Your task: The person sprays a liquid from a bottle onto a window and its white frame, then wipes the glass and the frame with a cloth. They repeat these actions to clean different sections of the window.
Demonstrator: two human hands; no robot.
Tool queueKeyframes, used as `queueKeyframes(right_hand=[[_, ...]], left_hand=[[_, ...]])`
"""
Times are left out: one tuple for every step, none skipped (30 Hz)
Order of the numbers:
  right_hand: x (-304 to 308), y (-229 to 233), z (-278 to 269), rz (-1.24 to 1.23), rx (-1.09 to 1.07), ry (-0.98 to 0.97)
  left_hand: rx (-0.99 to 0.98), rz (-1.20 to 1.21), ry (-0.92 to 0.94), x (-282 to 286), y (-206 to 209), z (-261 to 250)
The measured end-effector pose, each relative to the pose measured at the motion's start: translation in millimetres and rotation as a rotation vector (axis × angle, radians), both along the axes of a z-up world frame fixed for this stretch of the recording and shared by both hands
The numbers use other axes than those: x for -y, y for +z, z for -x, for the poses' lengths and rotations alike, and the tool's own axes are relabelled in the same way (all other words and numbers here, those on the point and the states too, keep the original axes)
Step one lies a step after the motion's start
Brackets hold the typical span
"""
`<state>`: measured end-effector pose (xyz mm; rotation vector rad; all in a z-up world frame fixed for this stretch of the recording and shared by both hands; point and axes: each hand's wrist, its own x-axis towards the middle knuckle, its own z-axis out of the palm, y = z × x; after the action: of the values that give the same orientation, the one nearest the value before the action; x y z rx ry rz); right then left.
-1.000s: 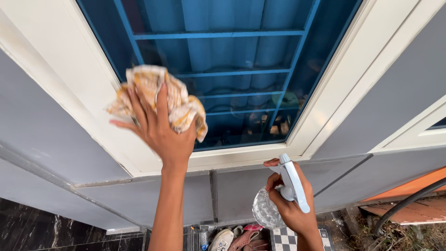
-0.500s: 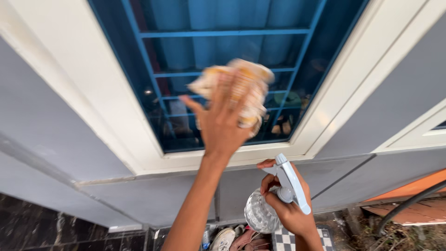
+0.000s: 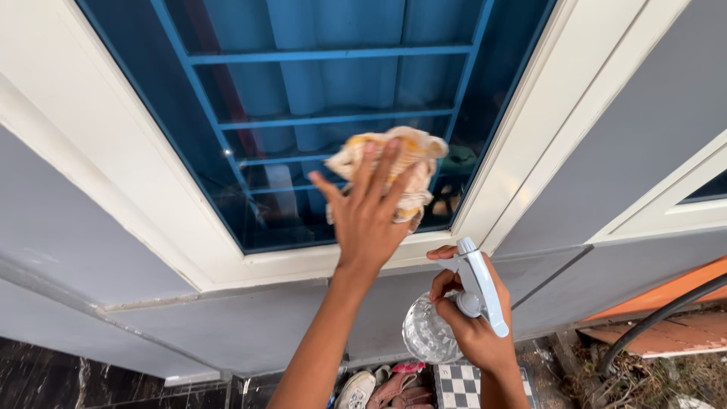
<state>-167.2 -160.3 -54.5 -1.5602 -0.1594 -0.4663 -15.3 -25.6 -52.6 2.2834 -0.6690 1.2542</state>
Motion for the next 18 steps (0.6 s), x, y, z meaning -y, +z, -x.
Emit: queueKeyframes(right_hand=[[1.2,0.8,-0.3,0.001,0.005,0.008],[2.7,0.9,1.3,0.002,0.005,0.016],[4.7,1.4,3.0,-0.002,-0.004,0.022],[5.2,2.0,3.0,-0.011,-0.007,0.027],[5.8,2.7,2.0,-0.021,-0.010,0.032],[6.9,2.6,2.1,-0.021,-0.011,0.032],[7.8,2.0,1.8,-0.022,-0.012,0.033],[8.6,1.6,1.3,-0.021,-0.013,0.037],[9.5,1.1,1.1,-0.024,-0.013,0.031],[10.8,0.7,0.9,-0.024,-0.013,0.028],[11.4,0.0,0.7,-0.024,-0.013,0.024],[12.4,-0.5,0.5,-0.032,-0.007,0.028],[13.6,-0.9,0.1,-0.041,-0.001,0.032],[16.1,-1.4,1.0,-0.049,0.003,0.029],[19.2,-1.7,2.2,-0.044,-0.011,0.028],[21.8,-1.8,3.1,-0.042,-0.020,0.021],[25.0,-1.8,3.6,-0.041,-0.029,0.014],[28.1,-2.5,4.1,-0.021,-0.043,-0.003]], left_hand=[[-0.002,0.041,-0.008,-4.6,3.2,-1.0],[0.029,0.089,0.051,-11.5,9.0,-2.5],[0.061,0.136,0.109,-19.5,19.2,-7.6],[0.099,0.179,0.166,-23.5,32.0,-13.9],[0.160,0.190,0.155,-22.1,44.5,-19.8],[0.215,0.201,0.143,-19.7,54.1,-24.0],[0.269,0.211,0.130,-18.2,59.6,-25.0],[0.158,0.133,0.112,-13.8,59.6,-21.9],[0.048,0.053,0.094,-4.2,55.4,-17.0],[-0.063,-0.025,0.078,5.8,48.1,-11.8],[-0.094,-0.144,0.040,17.8,37.3,-4.8],[-0.124,-0.262,-0.001,25.9,25.4,1.3],[-0.109,-0.204,-0.013,25.3,13.9,3.8],[-0.094,-0.146,-0.032,25.4,2.8,5.6],[-0.080,-0.087,-0.051,25.5,-6.0,5.7],[-0.047,-0.031,-0.010,22.5,-10.7,3.4],[-0.014,0.025,0.031,16.2,-13.1,1.2],[0.012,0.079,0.075,10.2,-15.3,1.5]])
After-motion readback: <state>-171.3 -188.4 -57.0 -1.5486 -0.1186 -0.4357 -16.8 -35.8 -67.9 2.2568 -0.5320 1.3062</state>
